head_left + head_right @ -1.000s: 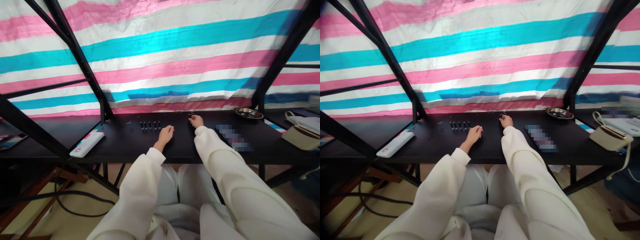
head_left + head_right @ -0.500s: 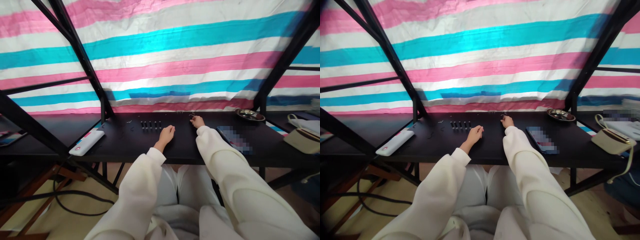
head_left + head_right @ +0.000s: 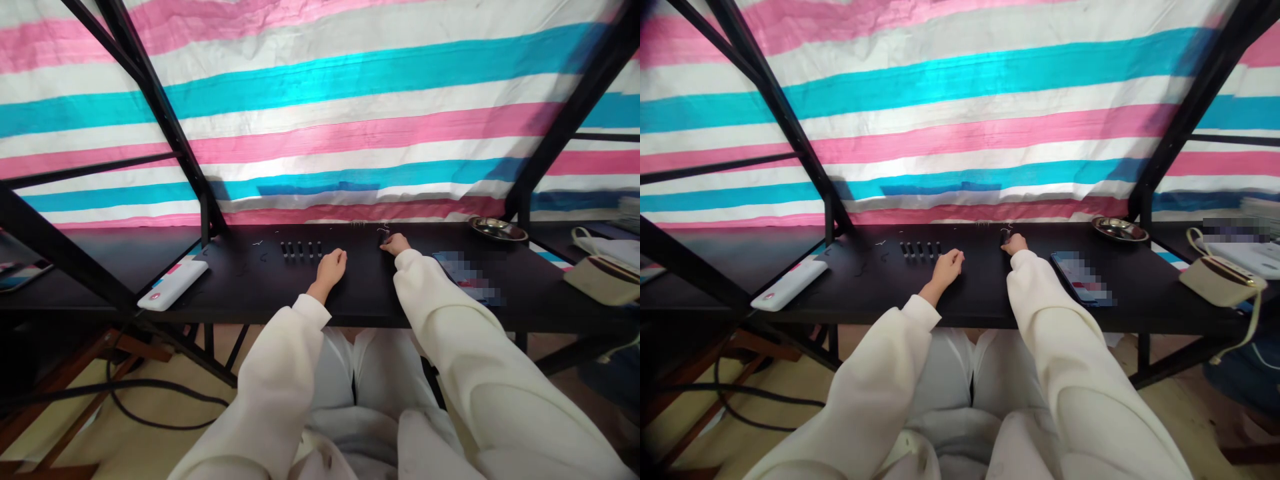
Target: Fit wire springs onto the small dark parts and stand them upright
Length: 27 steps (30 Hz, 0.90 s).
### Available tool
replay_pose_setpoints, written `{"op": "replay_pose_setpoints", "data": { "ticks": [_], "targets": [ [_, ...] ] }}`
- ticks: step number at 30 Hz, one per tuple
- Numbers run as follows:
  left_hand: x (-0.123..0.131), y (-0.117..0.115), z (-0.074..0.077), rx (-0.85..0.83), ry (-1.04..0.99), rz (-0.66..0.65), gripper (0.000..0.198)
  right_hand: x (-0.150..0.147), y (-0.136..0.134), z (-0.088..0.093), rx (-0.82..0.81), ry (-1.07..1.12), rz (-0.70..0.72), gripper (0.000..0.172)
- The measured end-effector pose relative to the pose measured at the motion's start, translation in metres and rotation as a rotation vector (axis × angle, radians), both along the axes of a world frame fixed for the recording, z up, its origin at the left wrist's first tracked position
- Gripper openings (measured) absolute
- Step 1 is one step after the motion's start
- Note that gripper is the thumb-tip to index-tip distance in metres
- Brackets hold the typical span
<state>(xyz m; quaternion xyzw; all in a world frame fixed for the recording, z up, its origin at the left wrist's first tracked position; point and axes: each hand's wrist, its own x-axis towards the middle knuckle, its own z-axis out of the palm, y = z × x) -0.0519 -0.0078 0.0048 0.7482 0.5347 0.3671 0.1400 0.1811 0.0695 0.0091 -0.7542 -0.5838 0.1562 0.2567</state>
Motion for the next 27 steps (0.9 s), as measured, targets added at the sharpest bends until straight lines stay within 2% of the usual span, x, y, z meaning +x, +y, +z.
{"op": "replay_pose_setpoints", "data": {
  "ticks": [4, 8, 11, 14, 17, 22, 27],
  "targets": [
    [-0.003, -0.004, 0.006, 0.018, -0.049, 0.260, 0.024, -0.008, -0.026, -0.001, -0.059, -0.059, -0.030, 0.038],
    [-0.007, -0.008, 0.010, -0.031, -0.104, 0.426, 0.044, -0.029, -0.062, -0.009, -0.003, -0.106, -0.070, 0.043],
    [-0.008, -0.011, 0.012, -0.077, -0.037, 0.450, 0.057, -0.044, -0.082, -0.013, 0.068, -0.181, -0.117, 0.028],
    [-0.005, -0.012, 0.012, -0.109, 0.052, 0.460, 0.063, -0.052, -0.090, -0.014, 0.114, -0.148, 0.001, 0.012],
    [-0.002, -0.009, 0.011, -0.101, 0.050, 0.457, 0.064, -0.052, -0.089, -0.015, 0.149, -0.068, 0.114, 0.010],
    [0.000, -0.003, 0.007, -0.069, 0.014, 0.436, 0.061, -0.049, -0.085, -0.017, 0.202, -0.006, 0.168, 0.009],
    [-0.001, -0.005, 0.008, -0.056, 0.029, 0.462, 0.042, -0.049, -0.085, -0.020, 0.233, 0.025, 0.199, 0.009]
  ]
}}
